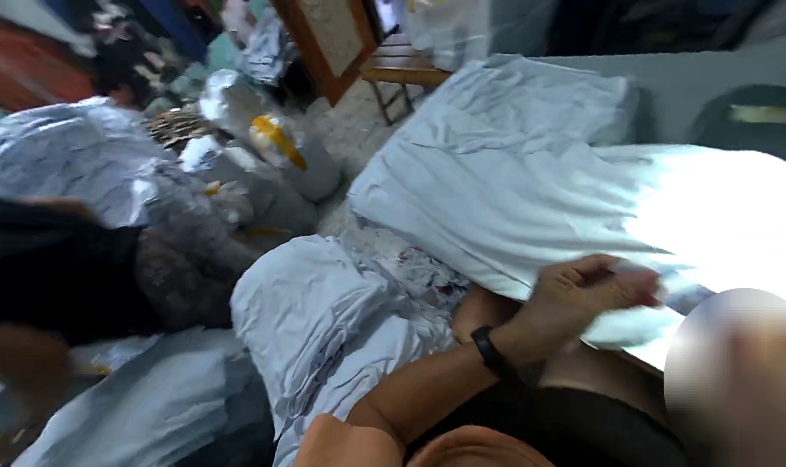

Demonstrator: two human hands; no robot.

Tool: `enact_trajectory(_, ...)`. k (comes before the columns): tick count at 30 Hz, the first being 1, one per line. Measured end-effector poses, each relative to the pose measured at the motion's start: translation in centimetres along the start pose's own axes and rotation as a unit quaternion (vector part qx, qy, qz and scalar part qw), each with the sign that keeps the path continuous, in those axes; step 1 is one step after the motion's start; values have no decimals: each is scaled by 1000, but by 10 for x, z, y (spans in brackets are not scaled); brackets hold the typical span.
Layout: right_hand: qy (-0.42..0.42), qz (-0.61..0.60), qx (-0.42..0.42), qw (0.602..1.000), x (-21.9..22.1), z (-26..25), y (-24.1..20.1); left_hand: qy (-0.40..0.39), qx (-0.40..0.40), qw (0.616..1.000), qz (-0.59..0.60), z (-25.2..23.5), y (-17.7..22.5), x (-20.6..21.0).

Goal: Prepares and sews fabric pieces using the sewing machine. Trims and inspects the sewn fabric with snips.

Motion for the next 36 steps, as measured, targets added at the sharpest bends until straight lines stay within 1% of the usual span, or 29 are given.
enact_trajectory(1, -11, 6, 1, 1000, 7, 1, -3, 15, -16, 1000, -2, 1, -4, -4)
enact_trajectory(3, -20, -20, 50, 998, 17, 2, 1, 12, -24, 1000, -15, 3, -17, -11)
enact_trajectory(5, -19, -37, 93, 995, 14, 6, 10, -4, -15, 999, -39, 1, -26, -17)
enact_trajectory(7, -10, -39, 115, 993, 7, 10, 16, 7, -19, 999, -36, -1, -33, -20)
enact_trajectory(11, 18, -20, 124, 992, -3, 12, 16, 44, -37, 998, -1, -3, -43, -21)
enact_trajectory(16, 60, 22, 101, 993, -10, 8, 13, 27, -38, 999, 8, -4, -50, -18)
enact_trajectory(19, 29, 62, 45, 997, -6, 6, 1, -10, -71, 997, 16, -4, -55, -14)
enact_trajectory(22, 20, 78, 3, 997, -4, 6, -9, -109, -143, 982, 53, 1, -68, 1)
enact_trajectory(24, 23, 82, -1, 996, -6, 4, -12, -157, -197, 964, 90, 6, -78, 11)
enact_trajectory(27, 20, 76, 18, 997, -9, 2, -14, -205, -238, 941, 125, 12, -88, 21)
enact_trajectory(30, 19, 35, 35, 999, -11, 4, -12, -245, -249, 927, 138, 14, -90, 30)
enact_trajectory(32, 26, 15, 44, 999, -12, 5, -12, -264, -241, 925, 125, 13, -89, 33)
enact_trajectory(34, 35, 17, 49, 998, -14, 6, -12, -269, -213, 935, 84, 11, -83, 31)
enact_trajectory(36, 41, 39, 53, 997, -16, 6, -13, -252, -164, 953, 20, 7, -73, 25)
Point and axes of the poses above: each hand's wrist, its own z-axis away from the middle knuckle, its own x-axis out of the palm, y = z × x, the point moved 10 cm from there along -z, towards the middle knuckle, and after that the axes turned 2 degrees about -z, right-handed, at the moved point
